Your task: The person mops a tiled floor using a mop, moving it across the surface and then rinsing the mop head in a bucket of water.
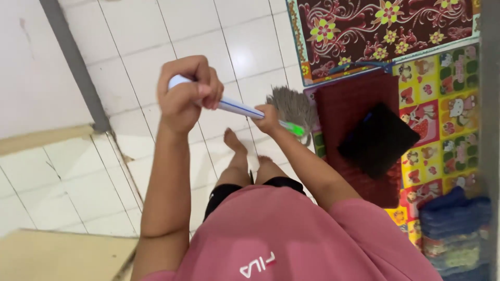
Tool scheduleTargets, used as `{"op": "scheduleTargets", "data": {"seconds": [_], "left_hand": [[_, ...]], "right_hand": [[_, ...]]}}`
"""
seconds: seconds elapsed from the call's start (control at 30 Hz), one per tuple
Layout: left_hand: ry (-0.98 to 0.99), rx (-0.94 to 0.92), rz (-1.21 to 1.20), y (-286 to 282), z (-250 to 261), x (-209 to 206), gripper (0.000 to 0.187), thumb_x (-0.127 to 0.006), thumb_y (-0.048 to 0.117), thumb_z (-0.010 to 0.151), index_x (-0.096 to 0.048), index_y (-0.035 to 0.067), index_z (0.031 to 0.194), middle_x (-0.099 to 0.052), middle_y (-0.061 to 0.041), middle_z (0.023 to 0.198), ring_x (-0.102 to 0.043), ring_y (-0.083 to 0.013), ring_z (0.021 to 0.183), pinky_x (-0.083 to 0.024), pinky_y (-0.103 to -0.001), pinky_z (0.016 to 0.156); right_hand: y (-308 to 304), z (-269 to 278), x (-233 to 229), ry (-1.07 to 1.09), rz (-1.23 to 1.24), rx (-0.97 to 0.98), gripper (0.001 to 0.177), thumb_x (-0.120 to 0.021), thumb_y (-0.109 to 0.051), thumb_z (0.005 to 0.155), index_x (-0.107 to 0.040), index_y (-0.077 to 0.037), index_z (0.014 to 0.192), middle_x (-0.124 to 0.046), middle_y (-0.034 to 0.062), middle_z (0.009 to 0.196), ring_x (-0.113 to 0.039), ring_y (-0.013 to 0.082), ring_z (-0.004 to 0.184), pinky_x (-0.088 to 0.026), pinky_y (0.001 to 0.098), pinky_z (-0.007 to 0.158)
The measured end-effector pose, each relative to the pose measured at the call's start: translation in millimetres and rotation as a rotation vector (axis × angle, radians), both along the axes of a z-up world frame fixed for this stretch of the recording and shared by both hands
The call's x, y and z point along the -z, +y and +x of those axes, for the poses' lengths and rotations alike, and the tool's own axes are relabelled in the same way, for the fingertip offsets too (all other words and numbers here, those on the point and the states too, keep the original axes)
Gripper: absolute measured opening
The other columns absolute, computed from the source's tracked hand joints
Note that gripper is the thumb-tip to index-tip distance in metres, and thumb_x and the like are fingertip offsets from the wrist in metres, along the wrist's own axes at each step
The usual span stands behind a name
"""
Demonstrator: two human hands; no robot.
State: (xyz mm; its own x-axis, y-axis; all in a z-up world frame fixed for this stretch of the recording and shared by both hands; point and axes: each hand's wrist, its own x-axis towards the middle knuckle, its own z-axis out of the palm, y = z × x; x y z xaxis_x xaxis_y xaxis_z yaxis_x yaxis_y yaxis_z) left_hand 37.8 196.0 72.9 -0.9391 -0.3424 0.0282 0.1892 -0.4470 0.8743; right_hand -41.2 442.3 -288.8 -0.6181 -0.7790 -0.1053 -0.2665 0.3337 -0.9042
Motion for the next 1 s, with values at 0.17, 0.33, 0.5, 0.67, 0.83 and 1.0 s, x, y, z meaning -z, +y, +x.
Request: {"op": "scheduleTargets", "data": {"seconds": [0.17, 0.33, 0.5, 0.67, 0.83, 1.0], "left_hand": [[-0.085, -0.115, -0.385, 83.7, 78.2, -90.1, 0.029, -0.066, 0.017, 0.072, -0.045, -0.002, 0.069, -0.044, -0.009, 0.062, -0.048, -0.0208, 0.054, -0.035, -0.031, 0.055], [-0.138, -0.217, -0.683, 153.6, 128.9, -120.7, 0.036, -0.067, 0.028, 0.065, -0.041, 0.004, 0.072, -0.04, -0.008, 0.067, -0.047, -0.0249, 0.056, -0.039, -0.034, 0.059], [0.01, -0.124, -0.738, 180.8, 162.1, -78.3, 0.038, -0.07, 0.031, 0.071, -0.042, 0.006, 0.068, -0.042, -0.007, 0.064, -0.046, -0.0269, 0.056, -0.036, -0.038, 0.058], [0.112, 0.022, -0.686, 198.9, 177.7, -71.3, 0.043, -0.069, 0.041, 0.077, -0.046, 0.007, 0.067, -0.045, -0.007, 0.063, -0.051, -0.0298, 0.058, -0.039, -0.042, 0.062], [0.083, -0.008, -0.47, 206.7, 213.6, -56.5, 0.053, -0.072, 0.053, 0.079, -0.049, 0.006, 0.069, -0.048, -0.005, 0.065, -0.054, -0.0246, 0.054, -0.042, -0.035, 0.06], [0.137, -0.124, -0.239, 230.3, 241.5, -2.1, 0.038, -0.072, 0.032, 0.087, -0.057, -0.001, 0.075, -0.059, -0.013, 0.072, -0.06, -0.0238, 0.068, -0.046, -0.037, 0.064]], "right_hand": [[-32.6, 41.3, -27.8, 0.061, -0.31, -0.146, 0.03, -0.075, -0.012, 0.078, -0.051, -0.003, 0.064, -0.048, 0.016, 0.06, -0.046, 0.0329, 0.053, -0.036, 0.0416, 0.052], [-73.3, 83.6, -29.1, 0.097, -0.479, -0.355, 0.02, -0.072, -0.008, 0.078, -0.056, -0.007, 0.067, -0.058, 0.0126, 0.064, -0.059, 0.0326, 0.059, -0.047, 0.0417, 0.056], [-74.4, 92.4, -9.6, 0.198, -0.518, -0.465, 0.017, -0.073, -0.008, 0.076, -0.057, -0.007, 0.069, -0.061, 0.0123, 0.068, -0.062, 0.0352, 0.066, -0.049, 0.0446, 0.061], [-28.1, 113.8, -9.4, 0.203, -0.516, -0.237, 0.021, -0.072, -0.005, 0.076, -0.054, -0.004, 0.066, -0.058, 0.0145, 0.065, -0.06, 0.0363, 0.063, -0.047, 0.0458, 0.059], [61.7, 121.6, 19.9, 0.332, -0.404, -0.149, 0.013, -0.072, -0.005, 0.075, -0.059, -0.006, 0.074, -0.062, 0.014, 0.069, -0.062, 0.035, 0.065, -0.049, 0.0449, 0.059], [136.7, 111.0, 52.8, 0.378, -0.288, -0.155, 0.012, -0.071, -0.009, 0.075, -0.059, -0.008, 0.073, -0.062, 0.0136, 0.07, -0.063, 0.0366, 0.069, -0.049, 0.047, 0.063]]}}
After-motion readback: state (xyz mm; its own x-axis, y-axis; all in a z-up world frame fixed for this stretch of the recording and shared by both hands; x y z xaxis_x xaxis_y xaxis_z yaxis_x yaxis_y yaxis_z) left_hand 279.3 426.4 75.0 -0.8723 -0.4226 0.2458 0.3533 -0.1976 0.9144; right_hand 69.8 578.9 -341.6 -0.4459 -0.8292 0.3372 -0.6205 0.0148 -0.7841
